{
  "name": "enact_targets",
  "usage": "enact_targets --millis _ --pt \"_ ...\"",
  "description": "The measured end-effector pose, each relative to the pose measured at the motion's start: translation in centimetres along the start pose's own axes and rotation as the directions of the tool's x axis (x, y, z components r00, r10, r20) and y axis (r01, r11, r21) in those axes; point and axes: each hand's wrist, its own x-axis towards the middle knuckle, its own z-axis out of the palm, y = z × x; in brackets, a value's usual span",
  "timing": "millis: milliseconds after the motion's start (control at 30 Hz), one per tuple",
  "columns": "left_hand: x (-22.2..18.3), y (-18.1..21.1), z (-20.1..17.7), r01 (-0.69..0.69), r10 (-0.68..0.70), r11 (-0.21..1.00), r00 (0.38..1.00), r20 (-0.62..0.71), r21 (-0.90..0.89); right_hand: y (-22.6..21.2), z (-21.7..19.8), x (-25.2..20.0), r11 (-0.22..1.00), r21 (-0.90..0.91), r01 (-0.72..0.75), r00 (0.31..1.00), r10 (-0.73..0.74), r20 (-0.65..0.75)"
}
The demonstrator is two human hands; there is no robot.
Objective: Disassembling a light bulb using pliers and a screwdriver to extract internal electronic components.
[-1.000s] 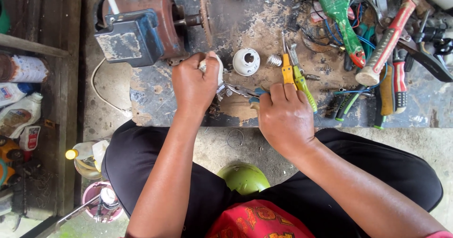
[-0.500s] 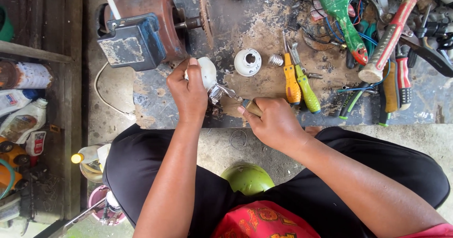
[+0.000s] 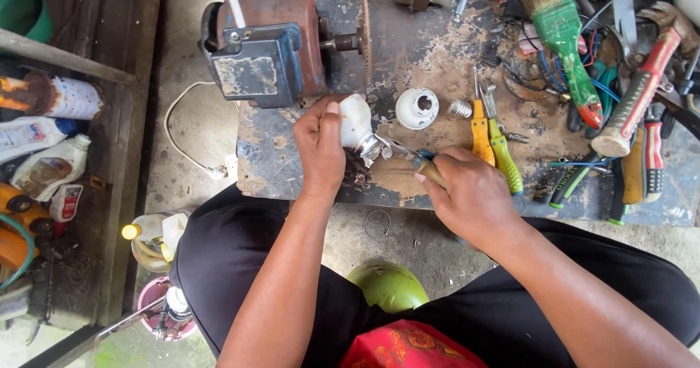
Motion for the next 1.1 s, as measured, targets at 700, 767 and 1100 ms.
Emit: enact_targets --millis 700,767,1100 --pt "-0.1 -1.8 0.6 -0.420 0.360 0.815 0.907 0.219 0.400 0.0 -1.8 -0.7 0.888 -0.438 0.136 0.986 -0.163 -0.025" --pt "-0.2 -1.6 0.7 -0.428 0.368 0.806 0.903 0.220 0.409 -0.4 -2.3 -0.8 0.890 -0.437 0.134 0.988 -0.151 -0.005" --pt "-0.4 -1.1 1.0 -0.468 0.405 0.741 0.884 0.235 0.481 -1.0 -3.4 -0.9 0.860 -0.488 0.148 0.989 -0.129 0.071"
